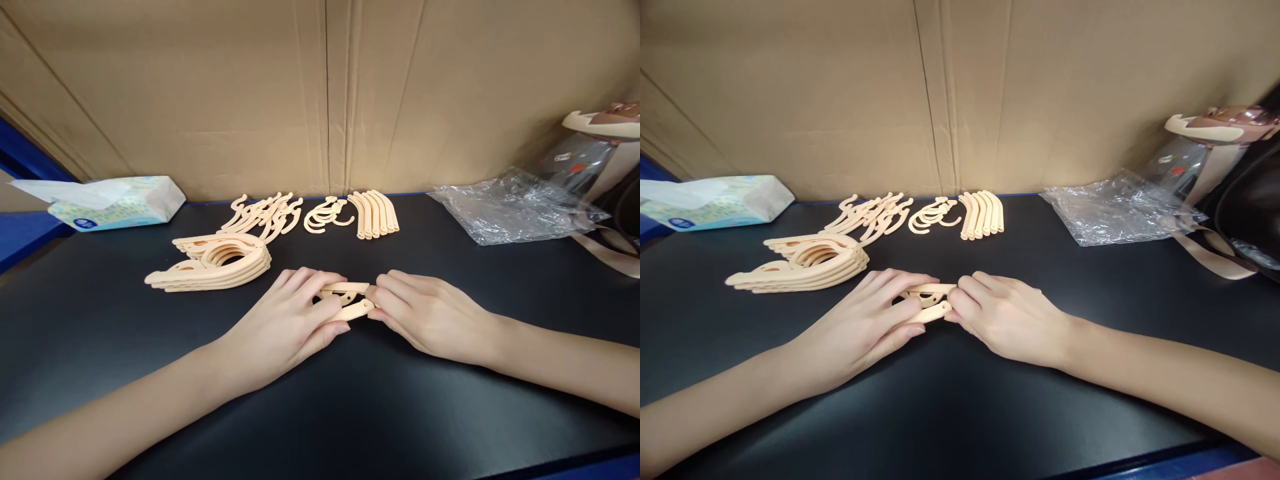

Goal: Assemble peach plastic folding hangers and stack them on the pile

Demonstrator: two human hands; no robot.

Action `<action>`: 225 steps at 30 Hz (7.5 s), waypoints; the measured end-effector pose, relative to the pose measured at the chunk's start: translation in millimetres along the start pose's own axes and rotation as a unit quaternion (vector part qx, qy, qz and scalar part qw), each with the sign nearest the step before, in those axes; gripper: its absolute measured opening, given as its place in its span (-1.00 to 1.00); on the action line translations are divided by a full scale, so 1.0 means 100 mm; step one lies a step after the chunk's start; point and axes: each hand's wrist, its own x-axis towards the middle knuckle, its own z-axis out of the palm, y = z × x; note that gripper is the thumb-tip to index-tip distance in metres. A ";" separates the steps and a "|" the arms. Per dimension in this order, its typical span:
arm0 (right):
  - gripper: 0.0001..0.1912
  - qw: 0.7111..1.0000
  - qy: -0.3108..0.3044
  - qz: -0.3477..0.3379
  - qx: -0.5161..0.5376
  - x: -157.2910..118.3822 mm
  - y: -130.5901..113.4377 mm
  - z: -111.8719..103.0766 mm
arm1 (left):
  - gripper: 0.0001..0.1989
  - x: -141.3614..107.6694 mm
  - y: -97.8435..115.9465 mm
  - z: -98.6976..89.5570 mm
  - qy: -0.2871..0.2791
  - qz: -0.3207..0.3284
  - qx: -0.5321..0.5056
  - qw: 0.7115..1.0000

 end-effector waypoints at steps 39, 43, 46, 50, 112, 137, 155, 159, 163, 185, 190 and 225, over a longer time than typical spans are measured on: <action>-0.74 0.992 -0.004 0.012 0.128 -0.02 0.09 -0.01 | -0.69 0.00 -0.08 0.01 0.060 -0.219 -0.225 0.947; -0.68 0.988 0.006 0.059 0.144 -0.04 0.11 0.01 | -0.68 0.00 -0.10 0.01 0.091 -0.214 -0.181 0.956; -0.69 0.985 0.012 0.094 0.143 -0.05 0.12 0.02 | -0.69 0.00 -0.11 0.00 0.090 -0.215 -0.129 0.964; -0.72 0.977 0.004 0.100 0.188 -0.05 0.14 0.02 | -0.70 0.00 -0.11 -0.01 0.068 -0.222 -0.108 0.967; -0.58 0.979 -0.044 0.054 0.190 -0.02 0.11 0.00 | -0.65 -0.03 -0.14 0.01 0.042 -0.155 -0.136 0.978; -0.88 0.958 0.034 0.188 0.215 -0.02 0.14 0.03 | -0.63 -0.02 -0.11 0.01 0.046 -0.146 -0.067 0.986; -0.84 0.949 -0.006 0.188 0.252 -0.01 0.14 -0.01 | -0.54 -0.02 -0.06 0.00 0.035 -0.109 -0.065 0.991; -0.74 0.951 -0.027 0.161 0.262 -0.01 0.15 -0.02 | -0.50 -0.02 -0.05 0.00 0.035 -0.098 -0.070 0.992; -0.50 0.963 -0.052 0.076 0.254 -0.02 0.14 0.00 | -0.48 -0.02 -0.05 -0.01 0.032 -0.088 -0.078 0.993; -0.36 0.968 -0.033 0.105 0.227 -0.01 0.12 0.03 | -0.44 -0.01 -0.04 -0.03 0.011 -0.088 -0.087 0.992; -0.44 0.960 -0.043 0.156 0.229 -0.02 0.12 0.03 | -0.39 -0.01 -0.04 -0.04 -0.001 -0.095 -0.087 0.992; -0.69 0.703 -0.101 0.297 0.638 0.03 0.30 -0.04 | -0.42 -0.01 -0.01 -0.07 0.127 0.015 0.098 0.987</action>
